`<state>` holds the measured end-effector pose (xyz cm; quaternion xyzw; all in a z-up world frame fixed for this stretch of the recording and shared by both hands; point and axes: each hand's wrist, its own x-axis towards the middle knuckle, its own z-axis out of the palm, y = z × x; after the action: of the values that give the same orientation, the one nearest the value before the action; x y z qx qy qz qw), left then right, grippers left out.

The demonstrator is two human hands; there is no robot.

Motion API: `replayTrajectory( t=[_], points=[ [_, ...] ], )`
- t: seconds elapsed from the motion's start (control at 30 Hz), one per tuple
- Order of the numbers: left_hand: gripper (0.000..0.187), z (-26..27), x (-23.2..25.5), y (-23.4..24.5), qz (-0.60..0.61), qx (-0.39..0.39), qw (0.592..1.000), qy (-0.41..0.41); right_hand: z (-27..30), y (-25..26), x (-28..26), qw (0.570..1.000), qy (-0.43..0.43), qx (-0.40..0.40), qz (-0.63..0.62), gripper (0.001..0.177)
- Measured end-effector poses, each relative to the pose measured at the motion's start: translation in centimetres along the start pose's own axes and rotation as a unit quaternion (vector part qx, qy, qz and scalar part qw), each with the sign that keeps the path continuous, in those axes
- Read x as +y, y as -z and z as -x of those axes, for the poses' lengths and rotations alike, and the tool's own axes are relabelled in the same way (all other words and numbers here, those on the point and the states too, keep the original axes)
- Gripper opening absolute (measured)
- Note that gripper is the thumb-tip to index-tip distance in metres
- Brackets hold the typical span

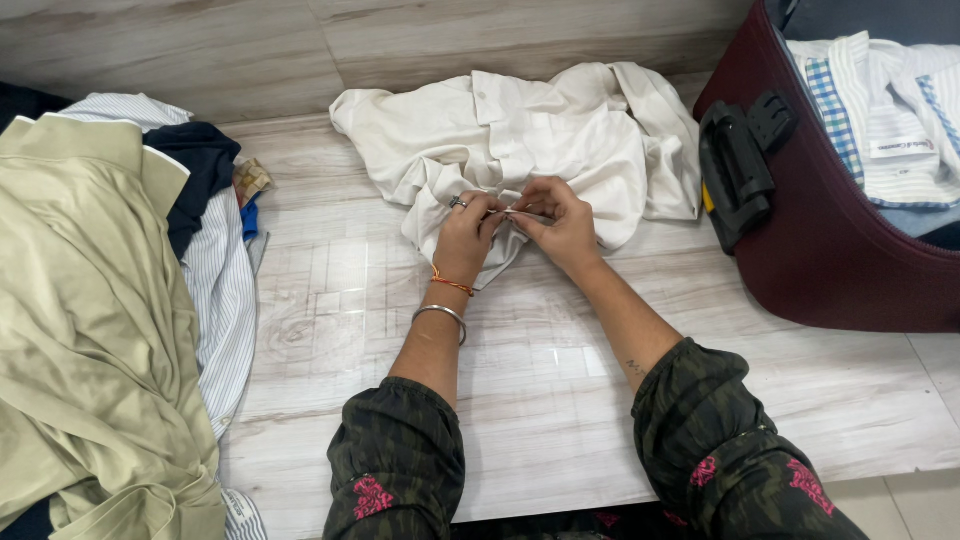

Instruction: The person buttons a white shirt and a tan shirt, rolls them into compact shapes by hand, and places them into a suitcase alongside other packed garments.

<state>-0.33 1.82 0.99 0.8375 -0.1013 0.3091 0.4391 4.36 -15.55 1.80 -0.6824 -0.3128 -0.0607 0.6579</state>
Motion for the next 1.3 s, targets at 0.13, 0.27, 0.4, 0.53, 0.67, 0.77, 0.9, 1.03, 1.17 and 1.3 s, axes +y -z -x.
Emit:
replayTrajectory(
  t=[0.13, 0.27, 0.4, 0.53, 0.67, 0.77, 0.9, 1.03, 1.17, 1.3],
  points=[
    [0.009, -0.1, 0.3, 0.1, -0.001, -0.003, 1.0, -0.004, 0.0, 0.1, 0.5, 0.999, -0.02, -0.008, -0.024, 0.037],
    [0.015, 0.1, 1.3, 0.1, -0.004, 0.009, 0.999, -0.047, -0.4, 1.3, 0.7, 0.986, -0.084, -0.034, -0.137, 0.037],
    [0.03, 0.1, 1.5, -0.3, 0.055, 0.004, 0.996, -0.068, -0.6, 1.7, 0.5, 0.965, -0.163, -0.039, -0.202, 0.027],
    [0.034, 0.3, 0.9, -0.5, 0.074, -0.02, 0.995, -0.061, -0.7, 1.9, -0.1, 0.963, -0.187, -0.058, -0.183, 0.019],
    [0.034, 0.5, 0.7, -0.6, 0.074, -0.028, 0.994, -0.073, -0.9, 2.3, 0.0, 0.975, -0.173, -0.102, -0.096, 0.018],
    [0.027, 0.4, 0.9, -0.6, 0.069, -0.021, 0.995, -0.066, -1.1, 2.3, 1.1, 0.98, -0.134, -0.101, -0.105, 0.018],
    [0.021, 0.1, 1.6, -0.5, 0.07, -0.012, 0.995, -0.067, -1.0, 1.9, 1.6, 0.984, -0.126, -0.056, -0.113, 0.016],
    [0.017, 0.4, 2.6, -0.6, 0.065, -0.035, 0.994, -0.086, -1.4, 2.7, 1.0, 0.976, -0.16, 0.029, -0.142, 0.014],
    [0.018, 0.5, 3.0, -1.1, 0.042, -0.011, 0.995, -0.088, -1.4, 4.7, -0.5, 0.915, -0.231, -0.026, -0.331, 0.018],
    [0.014, 0.3, 2.4, -0.5, -0.039, 0.039, 0.996, -0.072, -1.3, 5.4, -0.9, 0.87, -0.251, -0.098, -0.413, 0.017]
  ],
)
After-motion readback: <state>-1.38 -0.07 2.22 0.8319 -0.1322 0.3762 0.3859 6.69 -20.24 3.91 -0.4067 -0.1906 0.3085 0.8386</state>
